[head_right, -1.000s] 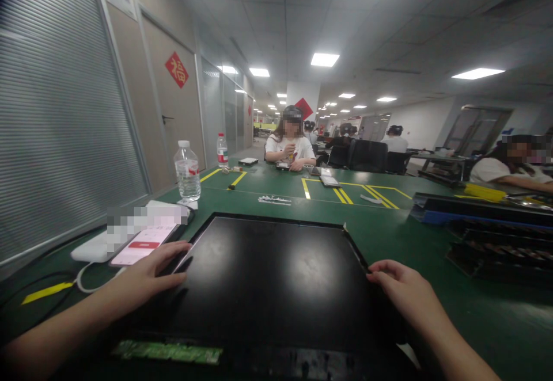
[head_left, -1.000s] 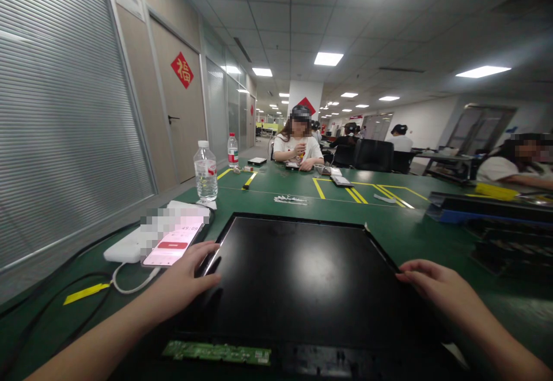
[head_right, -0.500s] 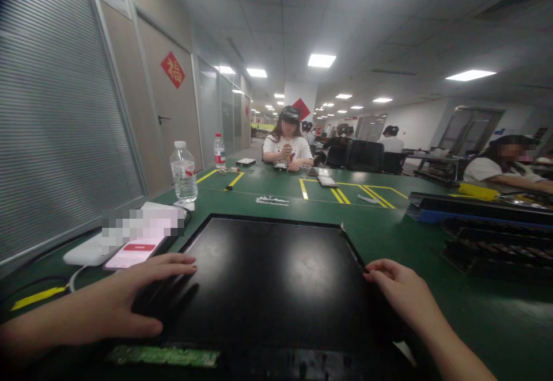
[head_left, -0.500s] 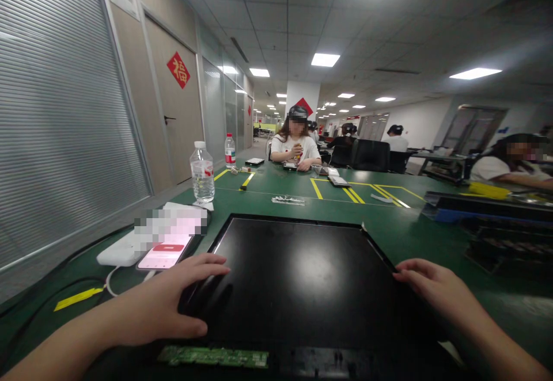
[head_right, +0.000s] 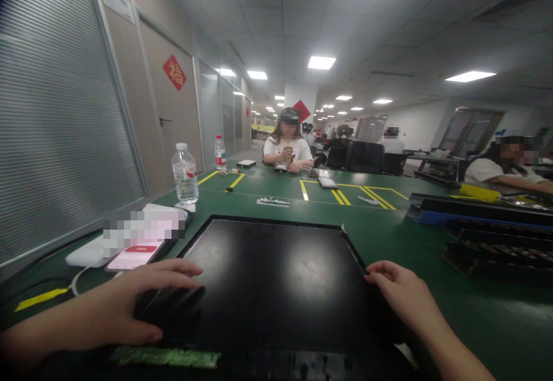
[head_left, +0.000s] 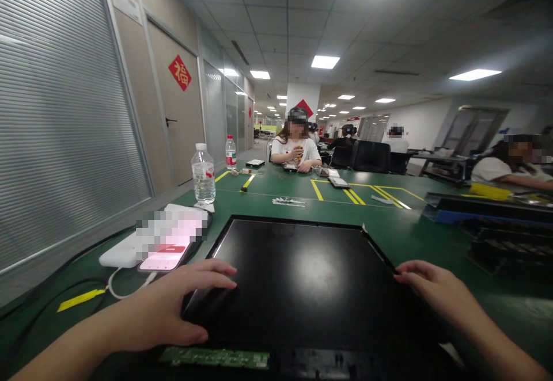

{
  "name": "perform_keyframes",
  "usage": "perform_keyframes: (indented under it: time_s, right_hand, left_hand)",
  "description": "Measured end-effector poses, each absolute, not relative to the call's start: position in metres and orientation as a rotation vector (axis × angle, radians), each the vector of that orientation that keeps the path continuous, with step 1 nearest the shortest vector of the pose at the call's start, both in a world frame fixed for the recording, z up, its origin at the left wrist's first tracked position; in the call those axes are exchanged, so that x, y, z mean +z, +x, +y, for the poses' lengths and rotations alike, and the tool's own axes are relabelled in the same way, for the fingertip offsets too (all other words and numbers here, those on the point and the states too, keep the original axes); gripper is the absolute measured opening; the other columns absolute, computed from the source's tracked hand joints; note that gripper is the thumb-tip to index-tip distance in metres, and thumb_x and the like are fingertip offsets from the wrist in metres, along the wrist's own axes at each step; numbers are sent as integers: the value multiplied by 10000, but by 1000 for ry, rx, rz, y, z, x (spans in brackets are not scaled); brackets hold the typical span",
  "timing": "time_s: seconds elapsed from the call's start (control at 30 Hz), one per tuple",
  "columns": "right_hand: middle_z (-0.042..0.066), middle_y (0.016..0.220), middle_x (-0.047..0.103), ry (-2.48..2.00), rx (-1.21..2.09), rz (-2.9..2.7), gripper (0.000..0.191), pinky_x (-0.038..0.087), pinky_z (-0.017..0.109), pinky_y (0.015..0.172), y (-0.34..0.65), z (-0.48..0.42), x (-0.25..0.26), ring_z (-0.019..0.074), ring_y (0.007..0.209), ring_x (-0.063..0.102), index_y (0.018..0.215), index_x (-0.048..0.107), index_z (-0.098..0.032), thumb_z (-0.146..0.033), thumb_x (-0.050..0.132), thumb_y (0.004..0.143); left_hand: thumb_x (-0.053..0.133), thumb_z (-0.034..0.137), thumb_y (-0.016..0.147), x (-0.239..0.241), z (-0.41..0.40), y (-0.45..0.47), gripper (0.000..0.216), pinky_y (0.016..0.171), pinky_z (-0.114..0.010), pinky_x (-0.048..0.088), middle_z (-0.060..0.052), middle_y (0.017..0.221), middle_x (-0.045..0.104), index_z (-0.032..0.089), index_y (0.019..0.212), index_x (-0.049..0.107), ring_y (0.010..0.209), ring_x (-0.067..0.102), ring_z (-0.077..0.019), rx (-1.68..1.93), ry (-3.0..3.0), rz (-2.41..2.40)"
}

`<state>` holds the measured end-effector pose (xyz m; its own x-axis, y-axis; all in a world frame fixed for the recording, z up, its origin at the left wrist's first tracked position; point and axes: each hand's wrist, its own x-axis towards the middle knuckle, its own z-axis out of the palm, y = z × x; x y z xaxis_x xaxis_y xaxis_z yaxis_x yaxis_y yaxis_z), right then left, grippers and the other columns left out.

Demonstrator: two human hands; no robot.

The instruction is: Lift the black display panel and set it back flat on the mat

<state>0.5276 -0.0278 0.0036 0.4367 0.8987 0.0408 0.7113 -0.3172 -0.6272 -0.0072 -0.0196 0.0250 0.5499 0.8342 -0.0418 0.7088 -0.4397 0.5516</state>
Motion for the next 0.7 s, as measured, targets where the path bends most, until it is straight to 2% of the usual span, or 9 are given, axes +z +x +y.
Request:
perform_keyframes:
  time_s: [0.33, 0.57, 0.63, 0.7]
  right_hand:
    - [51, 769, 766, -2137, 392, -1351, 480, 447, 409, 695, 526, -30, 6, 298, 728, 666, 768, 755, -275, -611, 505, 535]
    - [46, 733, 742, -2152, 379, -1340, 477, 440, 417, 728, 523, -31, 8, 308, 764, 666, 759, 756, -277, -621, 521, 528]
    - [46, 733, 742, -2152, 389, -1341, 482, 439, 420, 730, 523, -30, 8, 310, 766, 665, 769, 753, -277, -625, 517, 534]
    - [47, 759, 751, -2150, 401, -1339, 490, 443, 422, 738, 524, -29, 7, 312, 778, 668, 781, 751, -278, -630, 514, 536]
  left_hand:
    - [802, 153, 700, 27, -22, -5, 669, 1230, -472, 373, 20, 1558, 597, 442, 1294, 701, 1443, 539, -308, 287, 2304, 1226]
    - [792, 142, 711, 25, -23, -6, 608, 1227, -455, 382, 26, 1571, 585, 433, 1241, 718, 1454, 529, -290, 270, 2312, 1203]
    - [812, 215, 732, 23, -22, -7, 606, 1235, -488, 367, 14, 1605, 549, 438, 1284, 697, 1481, 496, -311, 276, 2300, 1230]
    - [795, 365, 788, 20, -19, -7, 570, 1231, -526, 368, -9, 1635, 513, 434, 1340, 669, 1493, 476, -334, 331, 2286, 1291]
